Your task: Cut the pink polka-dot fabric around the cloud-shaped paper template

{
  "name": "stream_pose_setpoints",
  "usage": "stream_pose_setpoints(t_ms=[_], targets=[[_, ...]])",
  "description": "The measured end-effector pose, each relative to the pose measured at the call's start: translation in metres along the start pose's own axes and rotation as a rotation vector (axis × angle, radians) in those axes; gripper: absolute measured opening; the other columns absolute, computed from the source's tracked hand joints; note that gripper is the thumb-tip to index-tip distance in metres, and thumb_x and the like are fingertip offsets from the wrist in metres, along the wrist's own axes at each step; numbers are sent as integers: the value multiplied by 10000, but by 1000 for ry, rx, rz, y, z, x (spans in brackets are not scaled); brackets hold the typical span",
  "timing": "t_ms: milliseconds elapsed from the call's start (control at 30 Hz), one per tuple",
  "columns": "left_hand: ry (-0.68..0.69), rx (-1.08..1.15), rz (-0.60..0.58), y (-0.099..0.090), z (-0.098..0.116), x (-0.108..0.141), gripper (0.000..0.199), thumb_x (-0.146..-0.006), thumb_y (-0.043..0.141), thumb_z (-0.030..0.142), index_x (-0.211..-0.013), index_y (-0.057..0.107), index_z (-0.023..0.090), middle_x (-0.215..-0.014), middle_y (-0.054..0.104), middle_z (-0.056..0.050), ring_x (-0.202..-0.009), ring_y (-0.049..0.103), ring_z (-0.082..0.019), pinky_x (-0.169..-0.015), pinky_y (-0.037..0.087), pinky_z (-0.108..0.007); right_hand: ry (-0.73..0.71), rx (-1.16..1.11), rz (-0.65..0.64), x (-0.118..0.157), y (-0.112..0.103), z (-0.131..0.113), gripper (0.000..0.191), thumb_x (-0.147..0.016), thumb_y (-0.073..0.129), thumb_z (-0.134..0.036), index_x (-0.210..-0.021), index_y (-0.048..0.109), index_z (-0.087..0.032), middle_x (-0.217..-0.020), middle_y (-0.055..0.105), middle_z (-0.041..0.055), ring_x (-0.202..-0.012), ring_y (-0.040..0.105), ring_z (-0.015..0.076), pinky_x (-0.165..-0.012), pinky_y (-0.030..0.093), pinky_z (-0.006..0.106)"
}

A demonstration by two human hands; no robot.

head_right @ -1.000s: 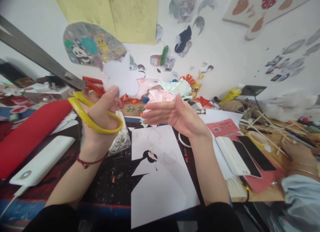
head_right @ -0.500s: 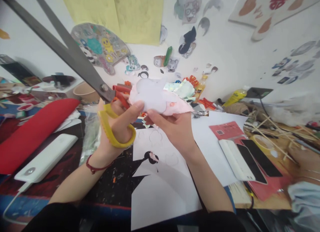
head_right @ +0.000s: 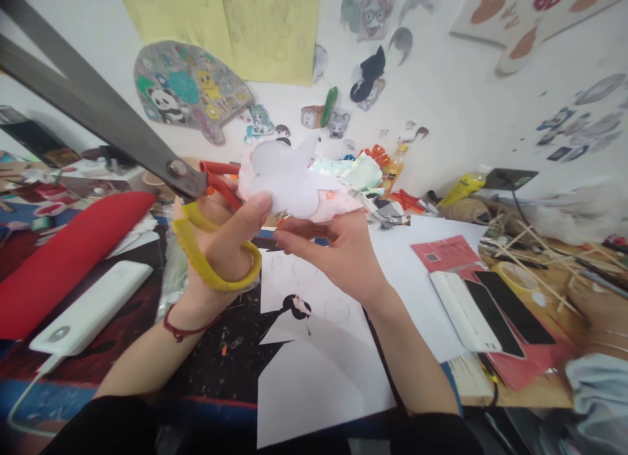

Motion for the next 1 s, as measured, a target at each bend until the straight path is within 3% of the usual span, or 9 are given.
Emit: stream_pose_setpoints(t_ms=[133,333,567,700,867,1000], targets=[[22,7,30,-2,3,1,408,-773,818,265,-892,427,256,-758,520,36,-652,570,-146,-617,476,-354,-38,-69,80,0,-7,-1,201,-772,859,-307,-936,766,-236,-919,772,27,-833,748,212,-731,675,376],[-8,55,25,4,-3,5,486,-677,905,434,-827,477,260,-806,599,-16,-769,665,-221,-524,468,-368,-65,-28,232,4,-17,-8,67,-824,797,-263,-819,744,-224,-835,769,34,-732,742,217,-657,671,379],[-42,73,28,4,-6,6,500,-730,880,416,-859,422,264,-815,577,13,-575,532,-129,-521,453,-351,-60,21,187,3,-20,-11,138,-863,770,-349,-778,732,-248,-679,723,12,-608,700,193,-551,631,357],[-32,34,8,5,-7,7,482,-763,856,421,-879,418,255,-769,538,29,-595,516,-128,-559,431,-350,-88,17,199,3,-21,-20,242,-896,726,-392,-706,709,-243,-629,693,8,-550,659,165,-500,596,331],[-80,100,-11,6,-8,8,469,-752,863,424,-894,446,263,-636,431,70,-503,430,-99,-477,351,-314,-95,-6,208,5,-24,-26,251,-918,708,-352,-699,724,-232,-604,673,6,-521,640,151,-471,566,315],[-126,61,-37,7,-7,8,431,-762,868,334,-872,459,255,-605,468,65,-509,447,-99,-460,387,-298,-55,42,190,5,-26,-20,229,-876,760,-415,-723,734,-246,-643,699,13,-539,656,160,-492,589,319]])
Point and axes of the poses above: each hand's wrist, its own x-axis away from the middle knuckle, its own y-axis out of the palm, z = x × y, the point moved 10 cm from there along -x, towards the middle knuckle
